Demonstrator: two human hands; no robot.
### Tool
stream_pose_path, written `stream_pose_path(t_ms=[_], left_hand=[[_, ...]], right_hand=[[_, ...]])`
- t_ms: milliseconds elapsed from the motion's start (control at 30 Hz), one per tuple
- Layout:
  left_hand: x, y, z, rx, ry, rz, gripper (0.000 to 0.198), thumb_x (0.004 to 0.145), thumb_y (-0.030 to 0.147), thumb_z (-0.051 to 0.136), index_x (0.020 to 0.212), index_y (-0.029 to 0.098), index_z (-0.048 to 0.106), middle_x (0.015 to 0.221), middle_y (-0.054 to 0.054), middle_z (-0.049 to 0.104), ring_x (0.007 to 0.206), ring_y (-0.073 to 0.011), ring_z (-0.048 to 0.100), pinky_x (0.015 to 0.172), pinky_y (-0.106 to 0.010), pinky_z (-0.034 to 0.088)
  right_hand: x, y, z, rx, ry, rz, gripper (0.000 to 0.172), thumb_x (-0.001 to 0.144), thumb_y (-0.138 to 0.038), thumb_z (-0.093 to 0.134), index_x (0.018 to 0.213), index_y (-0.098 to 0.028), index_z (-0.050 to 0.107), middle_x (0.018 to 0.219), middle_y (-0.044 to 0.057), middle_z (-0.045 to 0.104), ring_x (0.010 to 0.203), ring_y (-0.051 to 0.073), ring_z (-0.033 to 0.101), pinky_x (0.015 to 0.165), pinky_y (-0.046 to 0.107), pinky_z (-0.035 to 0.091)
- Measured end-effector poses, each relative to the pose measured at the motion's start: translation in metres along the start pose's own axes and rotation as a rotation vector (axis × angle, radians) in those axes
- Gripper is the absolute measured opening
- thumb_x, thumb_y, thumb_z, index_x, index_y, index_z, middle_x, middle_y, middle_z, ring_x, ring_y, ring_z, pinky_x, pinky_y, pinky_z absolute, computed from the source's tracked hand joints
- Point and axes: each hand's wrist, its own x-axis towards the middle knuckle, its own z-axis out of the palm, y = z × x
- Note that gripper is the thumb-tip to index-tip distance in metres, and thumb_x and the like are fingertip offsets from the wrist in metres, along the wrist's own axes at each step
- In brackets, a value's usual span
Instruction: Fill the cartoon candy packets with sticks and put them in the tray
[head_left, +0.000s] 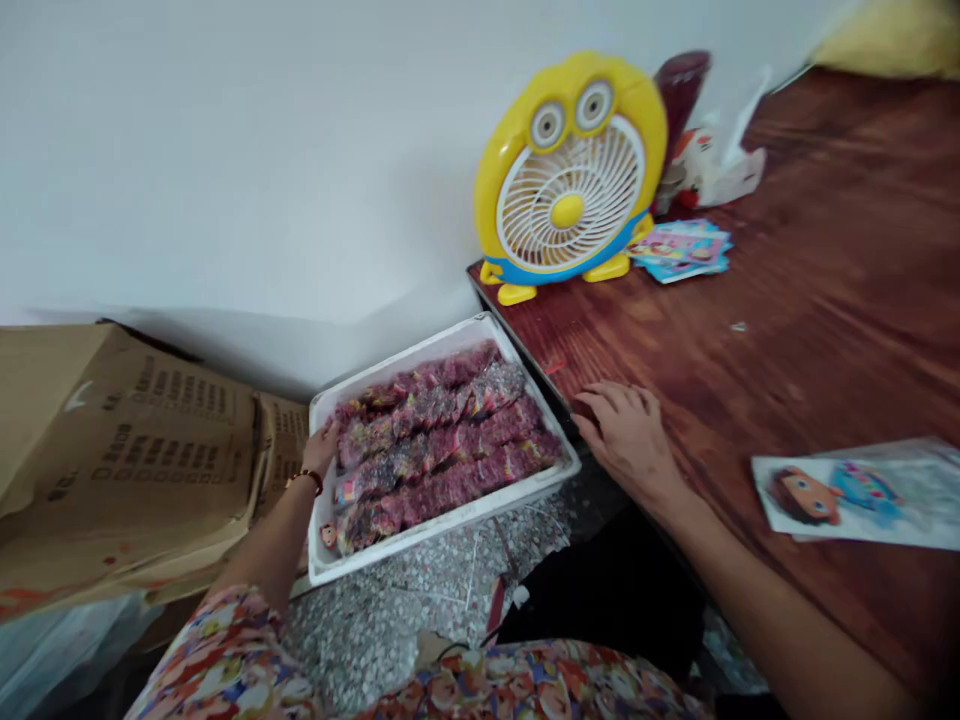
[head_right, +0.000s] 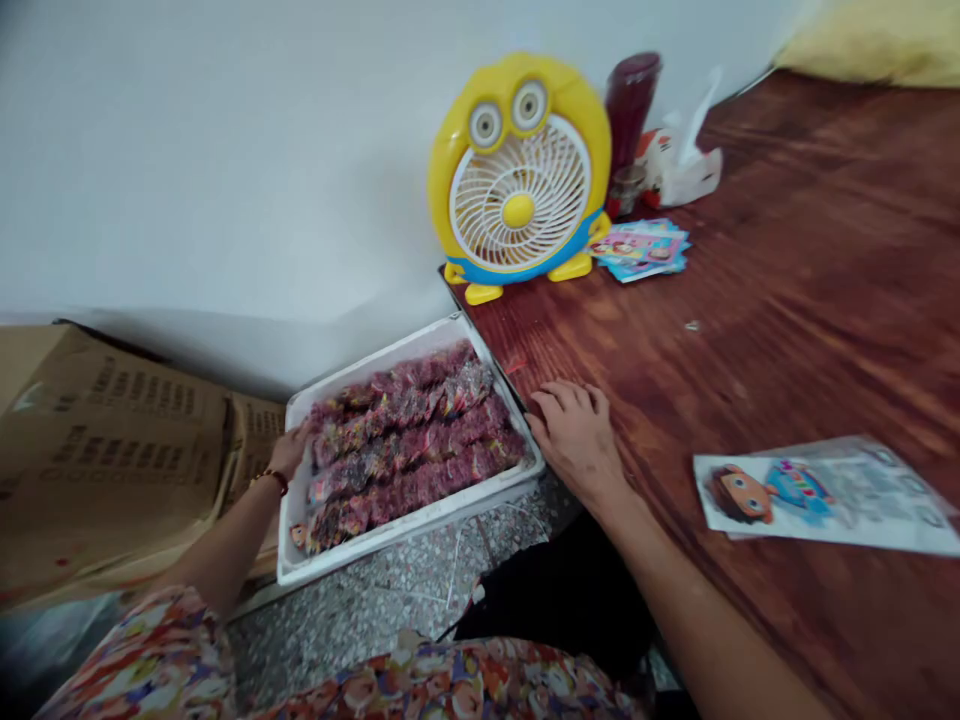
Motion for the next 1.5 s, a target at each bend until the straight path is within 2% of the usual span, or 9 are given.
stream_pose_path(t_ms=[133,233,333,467,567,667,833,1067,1500], left_hand=[[-0.002,0.049,-0.002,-0.040,0.148,0.139,0.046,0.092,0.036,0.044,0.116,0.004,0.065,0.119,-0.024,0.069,0.113,-0.0342,0.063,0.094,-0.042,0.049],[-0.033,0.120,0.022,-0.161,0.081,0.392,0.050,0.092,0.045,0.045,0.125,0.012,0.062,0.126,-0.015,0.067,0.114,-0.0280,0.062,0.098,-0.039,0.048],[-0.107,0.209,0.062,-0.364,-0.060,0.895,0.043,0.092,0.047,0.051,0.122,0.019,0.064,0.120,-0.009,0.069,0.108,-0.0249,0.063,0.098,-0.039,0.048],[-0.251,0.313,0.116,-0.451,-0.259,1.407,0.025,0.095,0.035,0.052,0.107,0.020,0.069,0.106,-0.007,0.071,0.104,-0.0223,0.061,0.099,-0.038,0.044],[-0.343,0.367,0.149,-0.213,-0.394,1.514,0.019,0.094,0.032,0.056,0.104,0.022,0.069,0.105,-0.007,0.070,0.105,-0.0246,0.057,0.094,-0.039,0.042],[-0.390,0.402,0.173,0.025,-0.361,1.433,0.034,0.089,0.044,0.062,0.113,0.020,0.065,0.115,-0.012,0.065,0.110,-0.0310,0.054,0.091,-0.043,0.041],[-0.402,0.427,0.196,0.060,-0.374,1.321,0.024,0.084,0.039,0.070,0.094,0.019,0.063,0.110,-0.011,0.066,0.110,-0.0303,0.055,0.089,-0.041,0.039],[-0.394,0.420,0.211,-0.211,-0.433,1.337,0.003,0.087,0.023,0.063,0.088,0.021,0.065,0.085,-0.001,0.071,0.083,-0.0174,0.063,0.081,-0.030,0.039],[-0.379,0.426,0.187,-0.073,-0.475,1.583,0.021,0.093,0.027,0.057,0.093,0.024,0.078,0.092,-0.007,0.078,0.087,-0.0183,0.066,0.087,-0.031,0.039]], right_hand=[[0.003,-0.003,-0.003,0.199,0.042,0.098,0.022,0.094,-0.027,0.054,0.109,-0.017,0.066,0.118,0.013,0.069,0.113,0.028,0.058,0.100,0.046,0.040],[-0.006,-0.011,-0.018,0.357,0.087,0.122,0.017,0.093,-0.023,0.055,0.106,-0.019,0.066,0.113,0.011,0.070,0.112,0.025,0.060,0.100,0.042,0.044],[-0.036,-0.022,-0.042,0.428,0.152,0.101,0.018,0.094,-0.021,0.053,0.109,-0.021,0.064,0.113,0.009,0.070,0.115,0.022,0.059,0.102,0.039,0.046],[-0.104,-0.028,-0.084,0.437,0.230,0.222,0.021,0.097,-0.019,0.051,0.115,-0.021,0.062,0.111,0.008,0.069,0.109,0.018,0.062,0.097,0.034,0.050],[-0.160,-0.024,-0.122,0.405,0.264,0.358,0.023,0.096,-0.013,0.049,0.114,-0.022,0.062,0.108,0.007,0.069,0.103,0.017,0.064,0.092,0.031,0.053],[-0.205,-0.016,-0.154,0.360,0.336,0.480,0.027,0.096,-0.010,0.049,0.115,-0.024,0.062,0.107,0.007,0.068,0.101,0.016,0.065,0.089,0.028,0.053],[-0.250,-0.007,-0.173,0.321,0.403,0.555,0.028,0.096,-0.009,0.048,0.115,-0.025,0.061,0.103,0.005,0.067,0.094,0.014,0.067,0.081,0.024,0.055],[-0.265,0.009,-0.174,0.333,0.405,0.545,0.027,0.097,-0.009,0.045,0.113,-0.023,0.060,0.102,0.005,0.067,0.088,0.014,0.068,0.078,0.024,0.055],[-0.258,0.020,-0.190,0.250,0.195,0.483,0.024,0.097,-0.014,0.042,0.105,-0.022,0.063,0.100,0.007,0.070,0.087,0.019,0.069,0.074,0.030,0.055]])
